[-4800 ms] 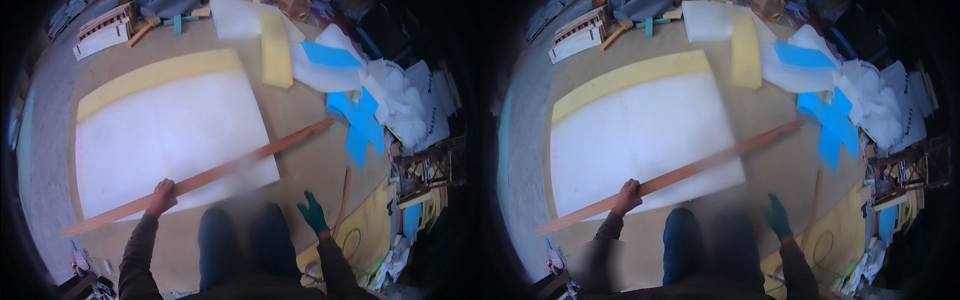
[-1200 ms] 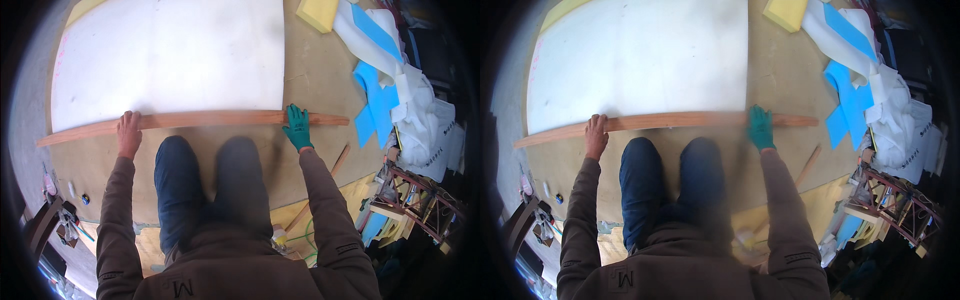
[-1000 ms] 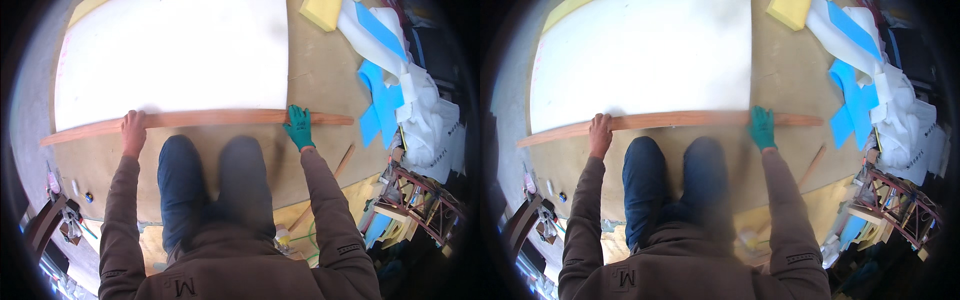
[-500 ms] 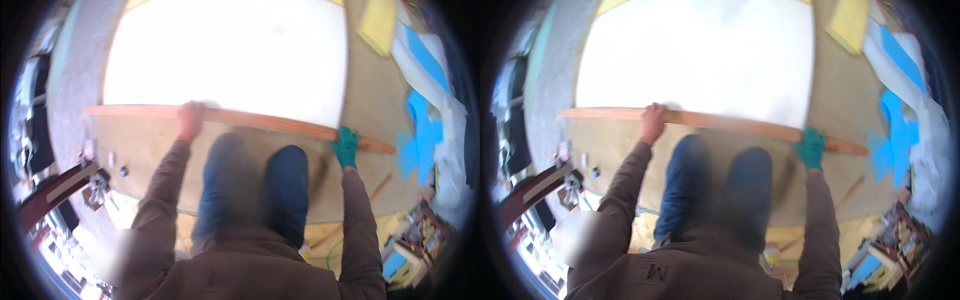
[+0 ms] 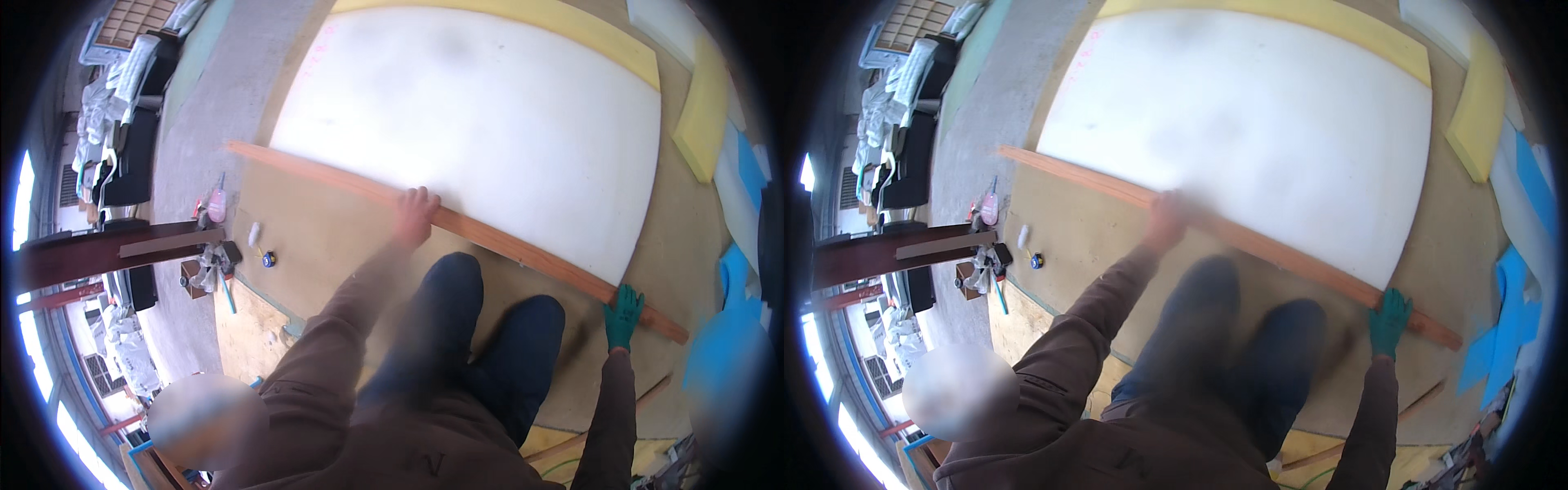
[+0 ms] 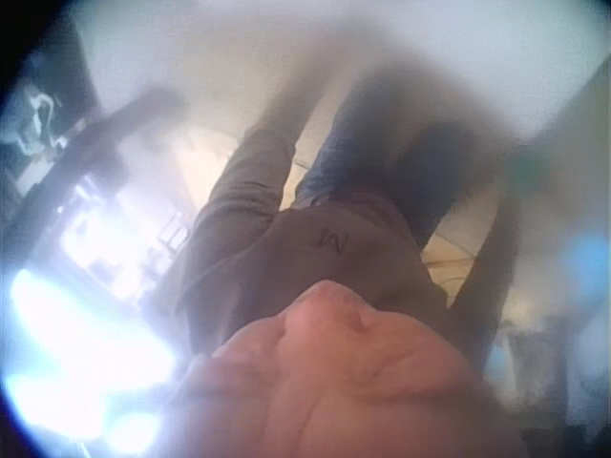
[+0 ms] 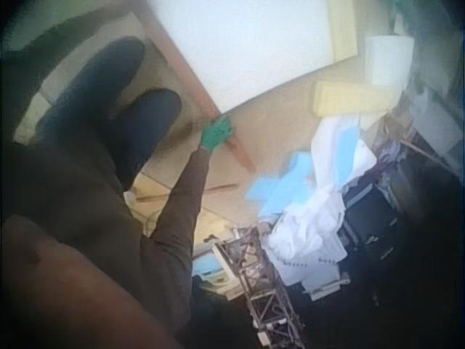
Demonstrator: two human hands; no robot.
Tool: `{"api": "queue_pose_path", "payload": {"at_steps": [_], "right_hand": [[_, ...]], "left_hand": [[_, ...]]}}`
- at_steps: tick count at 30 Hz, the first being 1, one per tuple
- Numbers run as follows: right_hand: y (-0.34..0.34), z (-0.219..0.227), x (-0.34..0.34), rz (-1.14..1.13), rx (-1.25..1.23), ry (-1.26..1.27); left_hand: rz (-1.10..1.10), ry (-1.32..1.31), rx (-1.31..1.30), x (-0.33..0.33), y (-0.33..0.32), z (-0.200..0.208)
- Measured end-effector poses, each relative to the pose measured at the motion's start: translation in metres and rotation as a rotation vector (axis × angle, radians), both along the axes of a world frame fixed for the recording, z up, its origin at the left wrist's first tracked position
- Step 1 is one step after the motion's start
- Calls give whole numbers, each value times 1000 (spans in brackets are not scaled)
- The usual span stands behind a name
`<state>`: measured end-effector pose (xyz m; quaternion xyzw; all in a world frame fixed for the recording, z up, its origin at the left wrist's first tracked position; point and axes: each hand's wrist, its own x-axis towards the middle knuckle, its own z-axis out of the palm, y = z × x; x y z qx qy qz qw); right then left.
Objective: The person positions a yellow foam sheet on a white board, clears nearby debris, and uses a wooden straightedge and a long metal blade to cut the foam. They repeatedly reposition the straightedge and slice along it to trim the foam sheet.
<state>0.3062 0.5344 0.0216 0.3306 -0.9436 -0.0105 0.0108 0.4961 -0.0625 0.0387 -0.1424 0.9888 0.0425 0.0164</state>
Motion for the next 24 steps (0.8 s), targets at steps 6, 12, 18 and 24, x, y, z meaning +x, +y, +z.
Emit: {"api": "queue_pose_path", "payload": {"at_steps": [6,12,18,24], "right_hand": [[2,-9,-1,-11,47,5],[19,-28,-4,11,64,20],[25,-29,0,23,83,11],[15,-20,-7,43,-98,-9]], "left_hand": [[-5,90,8,4,0,-1],[-10,66,-9,0,-2,4],[-28,19,-18,2,-5,-14],[23,-69,16,10,-25,-46]]}}
